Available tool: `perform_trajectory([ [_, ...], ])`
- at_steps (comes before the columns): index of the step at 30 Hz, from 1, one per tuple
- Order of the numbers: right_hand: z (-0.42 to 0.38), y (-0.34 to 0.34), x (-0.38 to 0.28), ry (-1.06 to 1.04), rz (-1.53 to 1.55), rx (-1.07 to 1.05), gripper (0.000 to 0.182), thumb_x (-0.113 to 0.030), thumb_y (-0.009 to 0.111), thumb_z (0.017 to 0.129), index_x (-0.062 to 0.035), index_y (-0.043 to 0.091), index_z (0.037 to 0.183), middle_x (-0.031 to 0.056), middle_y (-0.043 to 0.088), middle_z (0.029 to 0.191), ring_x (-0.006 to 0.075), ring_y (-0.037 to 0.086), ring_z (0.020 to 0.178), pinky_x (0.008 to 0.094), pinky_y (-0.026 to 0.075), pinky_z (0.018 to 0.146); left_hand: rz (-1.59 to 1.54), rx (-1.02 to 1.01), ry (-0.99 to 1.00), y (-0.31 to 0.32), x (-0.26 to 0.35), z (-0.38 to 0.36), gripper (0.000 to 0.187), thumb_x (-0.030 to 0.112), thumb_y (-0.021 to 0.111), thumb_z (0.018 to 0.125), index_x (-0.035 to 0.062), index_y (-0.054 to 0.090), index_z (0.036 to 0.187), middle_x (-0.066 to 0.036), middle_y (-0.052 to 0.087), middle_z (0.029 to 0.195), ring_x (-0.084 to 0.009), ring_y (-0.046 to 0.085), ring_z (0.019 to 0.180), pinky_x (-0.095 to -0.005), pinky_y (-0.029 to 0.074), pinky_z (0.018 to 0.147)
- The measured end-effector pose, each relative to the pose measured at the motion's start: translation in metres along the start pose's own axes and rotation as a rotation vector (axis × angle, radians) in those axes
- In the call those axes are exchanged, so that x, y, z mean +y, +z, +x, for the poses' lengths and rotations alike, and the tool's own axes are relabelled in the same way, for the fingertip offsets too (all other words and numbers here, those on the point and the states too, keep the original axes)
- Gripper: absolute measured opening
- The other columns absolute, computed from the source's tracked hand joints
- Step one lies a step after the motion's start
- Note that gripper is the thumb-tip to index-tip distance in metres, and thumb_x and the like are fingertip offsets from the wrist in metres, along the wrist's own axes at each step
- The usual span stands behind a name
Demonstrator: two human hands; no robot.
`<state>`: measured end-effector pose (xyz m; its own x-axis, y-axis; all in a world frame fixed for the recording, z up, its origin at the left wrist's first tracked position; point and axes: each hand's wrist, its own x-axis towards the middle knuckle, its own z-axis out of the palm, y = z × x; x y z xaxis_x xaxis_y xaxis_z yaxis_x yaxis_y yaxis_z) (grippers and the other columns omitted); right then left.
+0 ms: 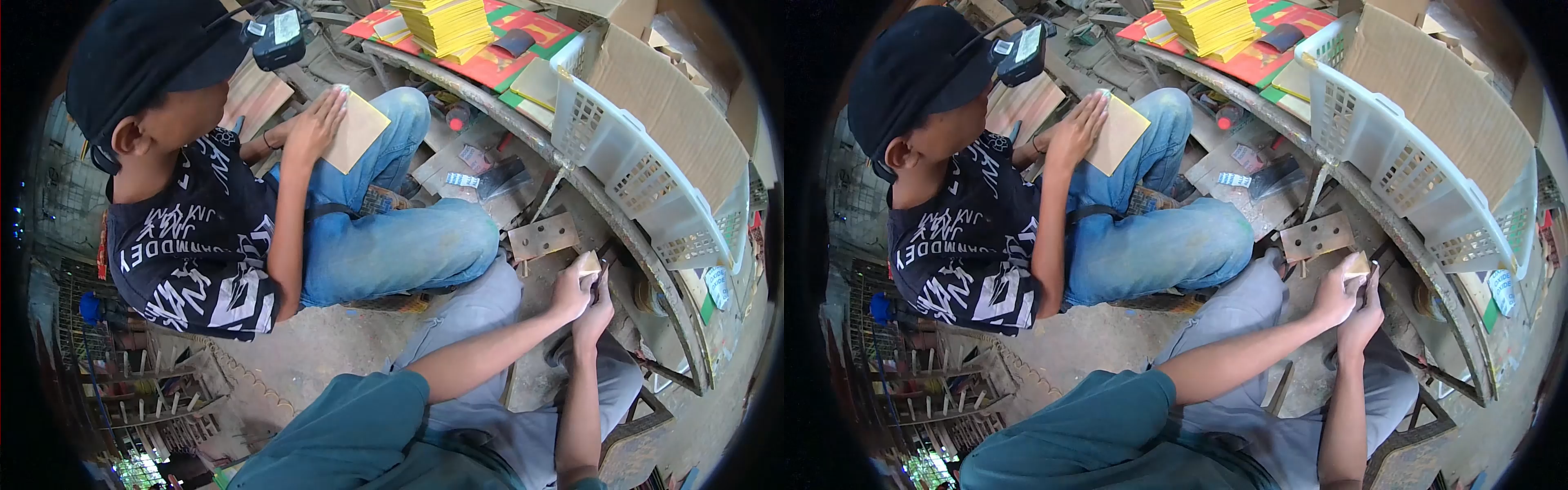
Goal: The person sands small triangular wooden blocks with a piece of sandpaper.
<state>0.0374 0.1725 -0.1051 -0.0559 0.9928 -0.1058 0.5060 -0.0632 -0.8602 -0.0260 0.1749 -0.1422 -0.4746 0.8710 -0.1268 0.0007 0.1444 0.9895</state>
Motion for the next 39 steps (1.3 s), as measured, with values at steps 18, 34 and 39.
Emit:
perform_trajectory([
  [18,-0.005,0.002,0.005,-0.169,-0.027,0.056,0.047,0.008,0.044,0.088,0.0014,0.043,0.135,0.0206,0.054,0.129,0.0170,0.056,0.113,0.0294,0.044,0.092,-0.156,-0.093,0.102,-0.001,-0.012,0.016,0.041,0.005,0.059,0.087,0.0000,0.050,0.127,-0.020,0.066,0.102,-0.0230,0.066,0.090,-0.0318,0.051,0.079],
  [34,0.003,0.004,0.014,-0.144,0.015,0.080,0.047,-0.003,0.050,0.092,0.0009,0.039,0.138,0.0184,0.057,0.125,0.0134,0.057,0.104,0.0285,0.044,0.090,-0.076,-0.082,0.080,0.004,-0.005,0.005,0.042,0.004,0.054,0.089,-0.0009,0.048,0.130,-0.020,0.066,0.101,-0.0184,0.065,0.092,-0.0301,0.050,0.079],
  [39,-0.007,0.007,0.006,-0.275,-0.052,0.110,0.049,0.006,0.042,0.087,-0.0006,0.042,0.136,0.0237,0.059,0.120,0.0212,0.062,0.104,0.0302,0.046,0.088,-0.300,-0.123,-0.061,-0.005,-0.003,0.012,0.041,0.001,0.055,0.089,-0.0022,0.049,0.129,-0.016,0.065,0.106,-0.0169,0.063,0.094,-0.0282,0.050,0.082],
])
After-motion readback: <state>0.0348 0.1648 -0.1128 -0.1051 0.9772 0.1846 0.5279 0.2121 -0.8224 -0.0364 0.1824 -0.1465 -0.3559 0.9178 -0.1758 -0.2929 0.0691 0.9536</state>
